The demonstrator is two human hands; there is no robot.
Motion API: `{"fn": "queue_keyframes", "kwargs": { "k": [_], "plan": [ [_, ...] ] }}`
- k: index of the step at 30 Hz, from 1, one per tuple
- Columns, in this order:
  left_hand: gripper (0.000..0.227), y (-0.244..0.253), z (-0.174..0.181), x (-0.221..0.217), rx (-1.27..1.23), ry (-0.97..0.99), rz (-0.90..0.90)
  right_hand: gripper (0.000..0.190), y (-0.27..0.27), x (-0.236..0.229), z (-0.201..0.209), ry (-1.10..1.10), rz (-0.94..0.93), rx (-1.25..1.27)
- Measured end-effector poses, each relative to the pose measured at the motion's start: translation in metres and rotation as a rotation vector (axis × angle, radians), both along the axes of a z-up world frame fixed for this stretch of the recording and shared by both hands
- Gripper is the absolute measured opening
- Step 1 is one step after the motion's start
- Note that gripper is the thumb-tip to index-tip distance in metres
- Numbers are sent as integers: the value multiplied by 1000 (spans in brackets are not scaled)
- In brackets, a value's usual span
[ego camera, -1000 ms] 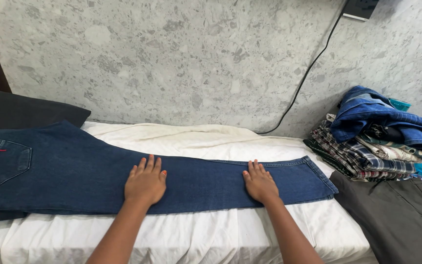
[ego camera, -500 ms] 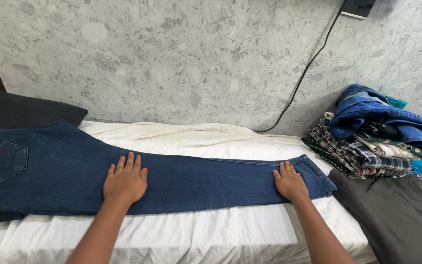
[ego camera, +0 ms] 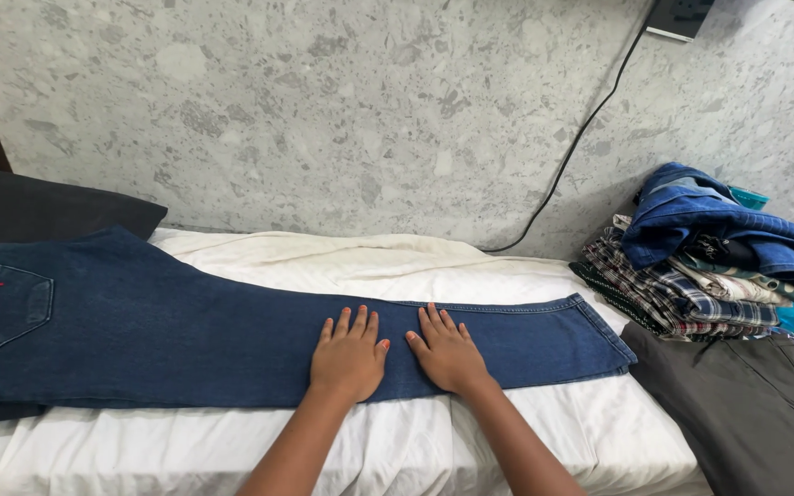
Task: Fold a pair of blue jeans on a bed.
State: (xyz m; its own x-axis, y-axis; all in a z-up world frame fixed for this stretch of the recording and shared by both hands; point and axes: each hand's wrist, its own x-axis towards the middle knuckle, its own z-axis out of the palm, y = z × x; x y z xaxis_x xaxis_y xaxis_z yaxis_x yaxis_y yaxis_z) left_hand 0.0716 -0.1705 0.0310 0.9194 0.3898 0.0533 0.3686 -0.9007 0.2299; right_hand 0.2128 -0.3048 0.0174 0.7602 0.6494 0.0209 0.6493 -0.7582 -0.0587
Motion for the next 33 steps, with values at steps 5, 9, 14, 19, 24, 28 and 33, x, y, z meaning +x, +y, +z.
{"fn": "queue_keyframes", "kwargs": {
  "k": [5,9,14,19,24,28,33],
  "plan": [
    [63,9,-5,1,-17,31,5,72,-33,45,-5,16,-20,4],
    [62,9,-6,-2,-19,22,7,72,-69,84,-9,7,-140,-10],
    [63,9,-5,-4,-31,-20,14,74,-116,148,-32,-66,-230,14],
    [63,10,-10,-7,-33,-48,-5,75,-149,177,-36,-108,-337,-21],
    [63,9,-5,-6,-45,-30,-10,74,-163,177,-23,-176,-448,-81],
    [63,11,-5,-4,-40,-29,-20,69,-186,202,-28,-310,-486,-115],
    [63,10,-7,-2,-13,-25,-4,77,-210,166,21,-536,-526,-142]
  ]
}}
